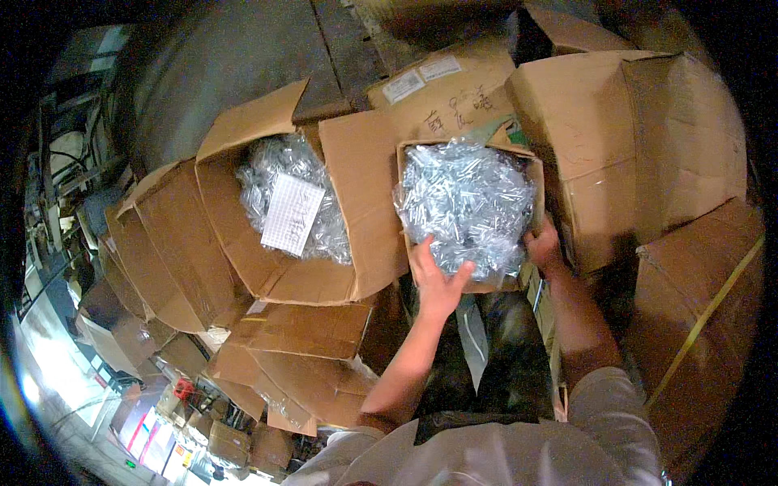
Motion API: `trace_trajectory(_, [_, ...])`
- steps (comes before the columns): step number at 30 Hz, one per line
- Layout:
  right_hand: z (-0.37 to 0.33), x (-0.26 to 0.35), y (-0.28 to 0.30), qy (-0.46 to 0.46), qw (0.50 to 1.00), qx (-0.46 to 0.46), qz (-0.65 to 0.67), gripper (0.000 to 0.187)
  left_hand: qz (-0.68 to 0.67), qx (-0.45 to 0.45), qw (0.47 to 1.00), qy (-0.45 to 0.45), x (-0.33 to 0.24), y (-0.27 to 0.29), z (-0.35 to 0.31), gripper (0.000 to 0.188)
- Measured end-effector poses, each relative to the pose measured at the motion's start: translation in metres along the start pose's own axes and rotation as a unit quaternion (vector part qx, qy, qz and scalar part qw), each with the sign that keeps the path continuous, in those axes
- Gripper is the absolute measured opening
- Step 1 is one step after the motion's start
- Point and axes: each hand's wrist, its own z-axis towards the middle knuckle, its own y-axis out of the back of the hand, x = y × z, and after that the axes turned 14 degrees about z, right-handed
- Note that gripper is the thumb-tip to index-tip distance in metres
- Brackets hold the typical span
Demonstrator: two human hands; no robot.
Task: The person sorts silver parts from a larger cardboard box into a smaller one by hand, carries the smaller box to a table, and places it among others.
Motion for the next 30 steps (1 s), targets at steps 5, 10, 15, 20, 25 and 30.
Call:
trace_trajectory(5, [-0.007,-0.010,0.004,-0.076,0.997,-0.018,0.010,0.050,-0.277,0.024,0.943,0.182,0.066,-0.009,0.038,0.048])
trace_trajectory(10, [-0.009,0.015,-0.003,-0.119,0.991,-0.022,0.049,0.055,-0.558,0.244,0.737,0.291,0.127,-0.051,0.113,0.056])
trace_trajectory(15, [-0.012,0.008,-0.003,-0.175,0.961,0.013,0.215,0.071,-0.571,0.300,0.734,0.214,0.110,-0.081,0.175,0.059])
trace_trajectory(20, [-0.015,0.031,0.011,-0.154,0.727,0.155,0.650,0.065,-0.563,0.302,0.738,0.215,0.093,-0.075,0.187,0.059])
trace_trajectory(25, [0.017,-0.009,-0.016,-0.279,0.777,-0.075,0.560,0.057,-0.570,0.300,0.735,0.211,0.084,-0.066,0.177,0.060])
trace_trajectory(30, [0.029,-0.009,-0.036,-0.210,0.730,-0.040,0.649,0.047,-0.588,0.300,0.721,0.210,0.071,-0.053,0.143,0.060])
